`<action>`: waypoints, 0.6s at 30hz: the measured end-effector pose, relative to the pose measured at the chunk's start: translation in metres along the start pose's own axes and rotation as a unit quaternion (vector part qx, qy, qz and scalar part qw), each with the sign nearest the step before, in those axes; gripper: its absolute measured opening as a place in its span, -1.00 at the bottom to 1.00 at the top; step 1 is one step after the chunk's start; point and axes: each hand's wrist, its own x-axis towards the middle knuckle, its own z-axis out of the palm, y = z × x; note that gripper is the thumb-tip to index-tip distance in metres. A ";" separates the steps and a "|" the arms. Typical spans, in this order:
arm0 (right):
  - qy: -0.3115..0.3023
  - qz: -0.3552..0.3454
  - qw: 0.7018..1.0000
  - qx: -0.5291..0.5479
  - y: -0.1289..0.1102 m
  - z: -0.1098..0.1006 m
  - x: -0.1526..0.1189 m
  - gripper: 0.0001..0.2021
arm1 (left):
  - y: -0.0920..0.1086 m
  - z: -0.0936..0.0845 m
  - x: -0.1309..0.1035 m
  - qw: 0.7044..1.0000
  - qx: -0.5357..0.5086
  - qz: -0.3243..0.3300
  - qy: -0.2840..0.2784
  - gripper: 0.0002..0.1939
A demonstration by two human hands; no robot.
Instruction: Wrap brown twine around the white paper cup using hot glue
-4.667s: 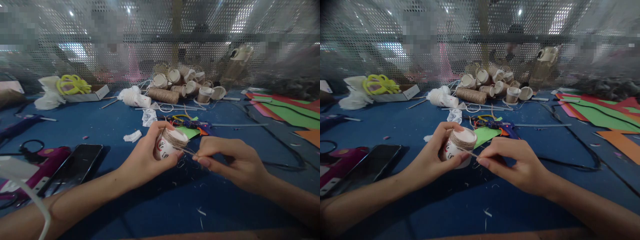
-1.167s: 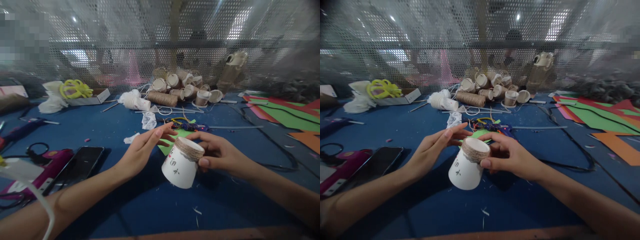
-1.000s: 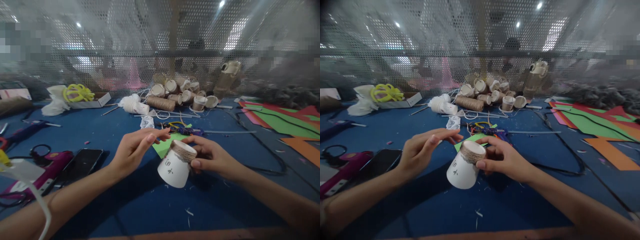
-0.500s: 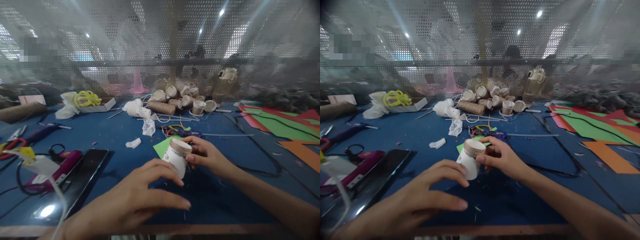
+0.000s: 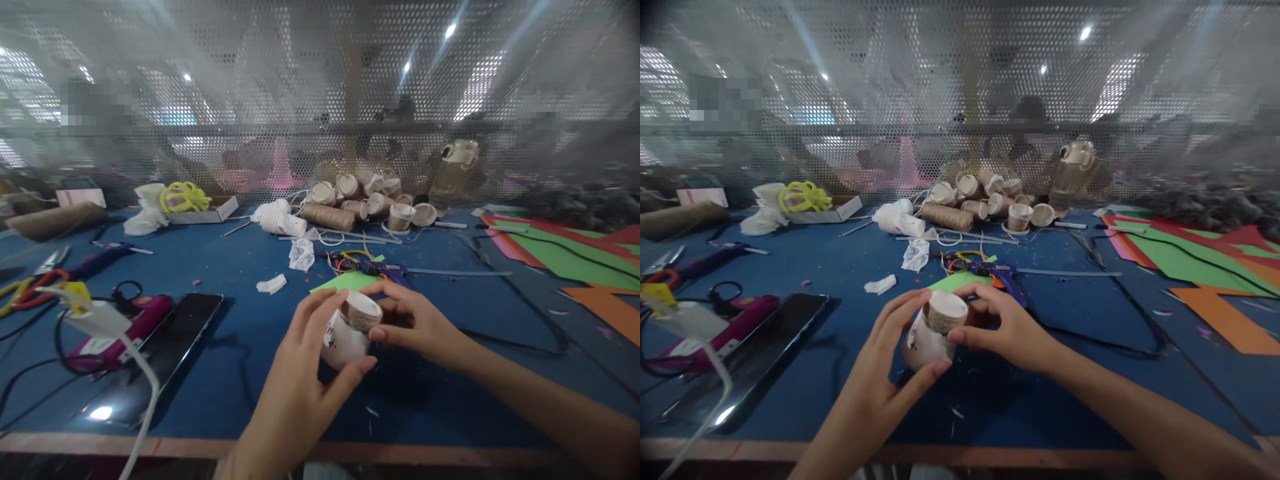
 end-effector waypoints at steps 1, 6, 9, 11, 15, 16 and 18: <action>-0.002 0.001 1.000 -0.003 0.000 0.001 -0.001 -0.50 | 0.002 0.005 -0.001 1.000 -0.014 -0.011 0.002 -0.35; -0.021 0.006 0.999 -0.030 0.001 0.000 -0.001 -0.51 | 0.008 0.013 -0.006 0.994 -0.059 -0.097 0.001 -0.44; -0.039 0.018 0.999 -0.032 0.001 -0.003 -0.001 -0.48 | 0.012 0.012 -0.007 0.982 -0.110 -0.156 0.010 -0.45; -0.035 0.013 0.999 -0.023 0.000 -0.005 0.000 -0.47 | 0.015 0.012 -0.009 0.968 -0.158 -0.192 0.028 -0.43; -0.033 -0.003 0.999 -0.032 -0.001 -0.003 -0.001 -0.54 | 0.019 0.015 -0.012 0.950 -0.214 -0.223 0.041 -0.42; -0.037 -0.004 0.999 -0.039 -0.002 -0.002 -0.001 -0.55 | 0.019 0.015 -0.013 0.949 -0.214 -0.227 0.042 -0.42; -0.041 -0.016 0.997 -0.066 -0.002 -0.002 -0.002 -0.55 | 0.019 0.015 -0.015 0.950 -0.204 -0.233 0.044 -0.41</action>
